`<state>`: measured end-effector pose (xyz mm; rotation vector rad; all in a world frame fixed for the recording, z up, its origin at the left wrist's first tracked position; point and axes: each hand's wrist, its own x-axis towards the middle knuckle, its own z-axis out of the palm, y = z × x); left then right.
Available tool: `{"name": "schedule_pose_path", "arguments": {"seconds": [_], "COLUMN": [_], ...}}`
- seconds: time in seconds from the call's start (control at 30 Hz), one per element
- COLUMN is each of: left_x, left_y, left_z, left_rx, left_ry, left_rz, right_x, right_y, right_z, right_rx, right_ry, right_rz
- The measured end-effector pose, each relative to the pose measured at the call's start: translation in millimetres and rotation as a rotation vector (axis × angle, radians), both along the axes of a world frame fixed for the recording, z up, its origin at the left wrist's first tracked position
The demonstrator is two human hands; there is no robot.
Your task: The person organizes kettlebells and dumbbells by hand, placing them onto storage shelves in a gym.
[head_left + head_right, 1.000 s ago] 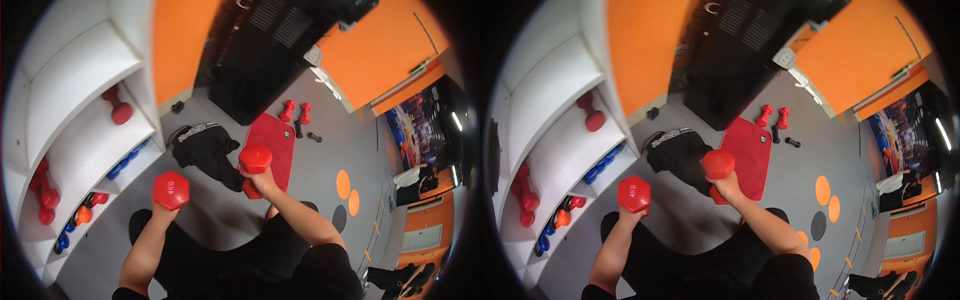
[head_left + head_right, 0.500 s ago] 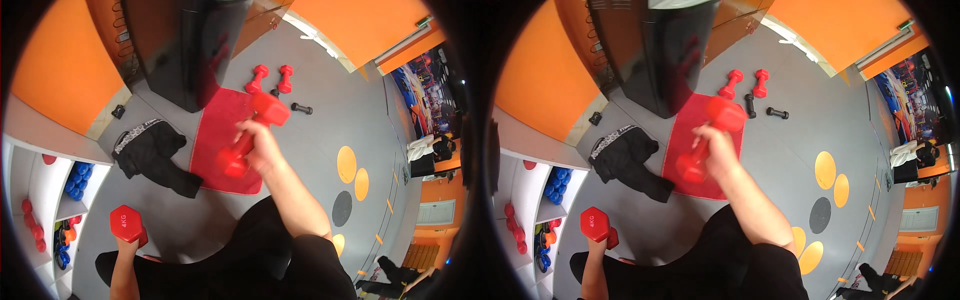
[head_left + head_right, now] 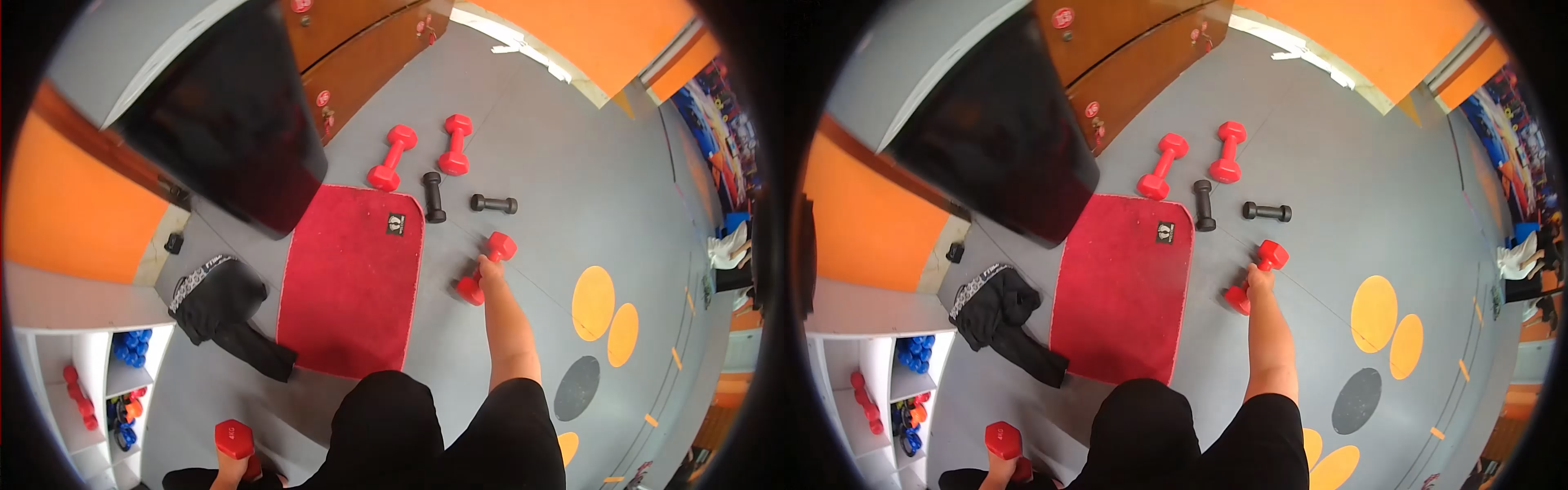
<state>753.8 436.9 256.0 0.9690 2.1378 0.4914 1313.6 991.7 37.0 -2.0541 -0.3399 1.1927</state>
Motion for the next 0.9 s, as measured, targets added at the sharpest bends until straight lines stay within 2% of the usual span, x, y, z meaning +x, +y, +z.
{"name": "schedule_pose_path", "arguments": {"seconds": [0.03,0.07,0.13,0.17,0.23,0.33,0.37,0.43,0.47,0.53,0.57,0.63,0.7,0.77,0.9], "left_x": [1,0,-10,-10,8,47,57,62,67,103,129,166,207,252,312], "left_y": [0,-1,2,9,54,151,180,221,243,316,358,425,487,538,600], "left_z": [-3,-10,-18,-16,-2,10,8,-28,-45,-56,-52,-73,-94,-99,-156], "left_rx": [-0.055,-0.062,-0.147,-0.180,-0.233,-0.163,-0.175,-0.162,-0.109,-0.020,0.004,-0.041,-0.140,-0.120,-0.023], "left_ry": [-0.015,0.041,0.065,0.060,0.018,-0.143,-0.200,-0.199,-0.058,0.038,-0.004,-0.008,0.133,0.236,0.478], "left_rz": [0.023,0.028,-0.002,-0.013,0.020,0.065,0.068,0.028,-0.138,-0.389,-0.471,-0.625,-0.822,-0.976,-1.337], "right_x": [9,10,11,0,4,-5,-4,-9,-10,-11,-11,-11,-12,-12,-13], "right_y": [-1,2,-8,-10,-9,-17,-13,-6,-6,-5,-6,-5,-4,-4,0], "right_z": [-23,-35,-36,-9,-11,19,22,26,31,31,30,28,24,20,22], "right_rx": [-0.045,-0.065,-0.023,-0.099,-0.176,-0.091,-0.093,-0.249,-0.231,-0.212,-0.196,-0.205,-0.210,-0.148,-0.157], "right_ry": [-0.100,-0.075,-0.595,-0.510,-0.459,-0.503,-0.501,-0.471,-0.458,-0.460,-0.462,-0.474,-0.493,-0.476,-0.482], "right_rz": [0.089,0.078,0.492,0.439,0.415,0.301,0.303,0.335,0.350,0.349,0.340,0.323,0.310,0.287,0.282]}}
